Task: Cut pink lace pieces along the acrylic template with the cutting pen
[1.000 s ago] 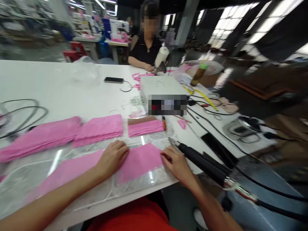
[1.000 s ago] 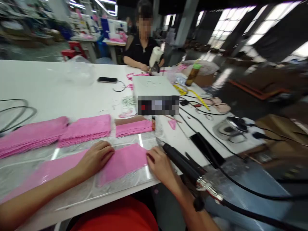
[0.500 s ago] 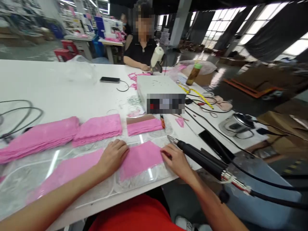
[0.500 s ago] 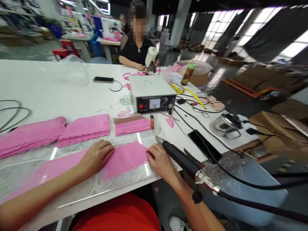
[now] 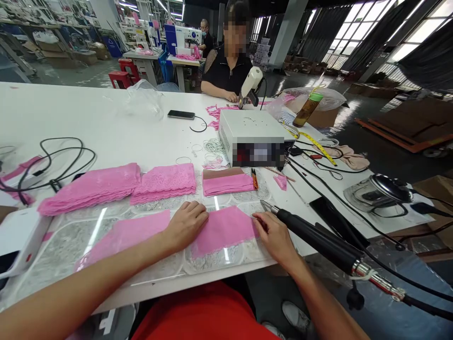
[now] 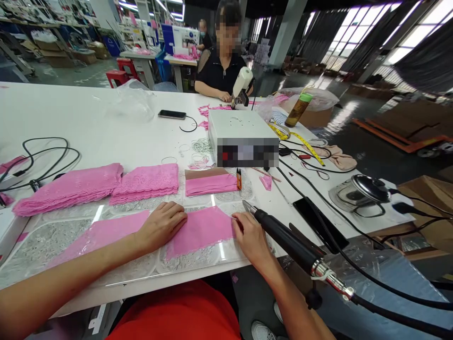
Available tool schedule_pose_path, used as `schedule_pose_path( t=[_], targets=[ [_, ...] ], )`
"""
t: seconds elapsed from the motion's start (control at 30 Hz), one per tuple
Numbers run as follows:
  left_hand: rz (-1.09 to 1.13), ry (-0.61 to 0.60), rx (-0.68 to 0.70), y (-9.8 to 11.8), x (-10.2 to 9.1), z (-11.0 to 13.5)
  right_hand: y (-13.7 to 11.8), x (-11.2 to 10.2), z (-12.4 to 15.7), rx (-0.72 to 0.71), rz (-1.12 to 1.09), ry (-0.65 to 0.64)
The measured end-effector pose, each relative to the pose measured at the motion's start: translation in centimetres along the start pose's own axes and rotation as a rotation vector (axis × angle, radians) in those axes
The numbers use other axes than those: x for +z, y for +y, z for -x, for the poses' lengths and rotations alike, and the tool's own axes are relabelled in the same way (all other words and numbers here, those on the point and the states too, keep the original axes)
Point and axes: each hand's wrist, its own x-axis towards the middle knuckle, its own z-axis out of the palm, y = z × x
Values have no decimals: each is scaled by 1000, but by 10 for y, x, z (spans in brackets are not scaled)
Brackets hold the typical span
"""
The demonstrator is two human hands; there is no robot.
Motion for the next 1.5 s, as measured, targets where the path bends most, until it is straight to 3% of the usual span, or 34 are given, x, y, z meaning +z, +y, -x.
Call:
schedule_pose_path(
  t=[0.37,0.73,1.1,1.5],
  targets=[
    [-19,-4,35,3,0,-1,-5,4,-5,79,144,5],
    [-9,-24,60,2,-3,-3,-11,4,-7,84,143,-22],
    [-11,-86,67,1,-4,-5,-16,-5,-7,127,-70,-67],
    [157,-155,-25,6,-9,-11,-15,-4,-13,313,-253,-53]
  ],
)
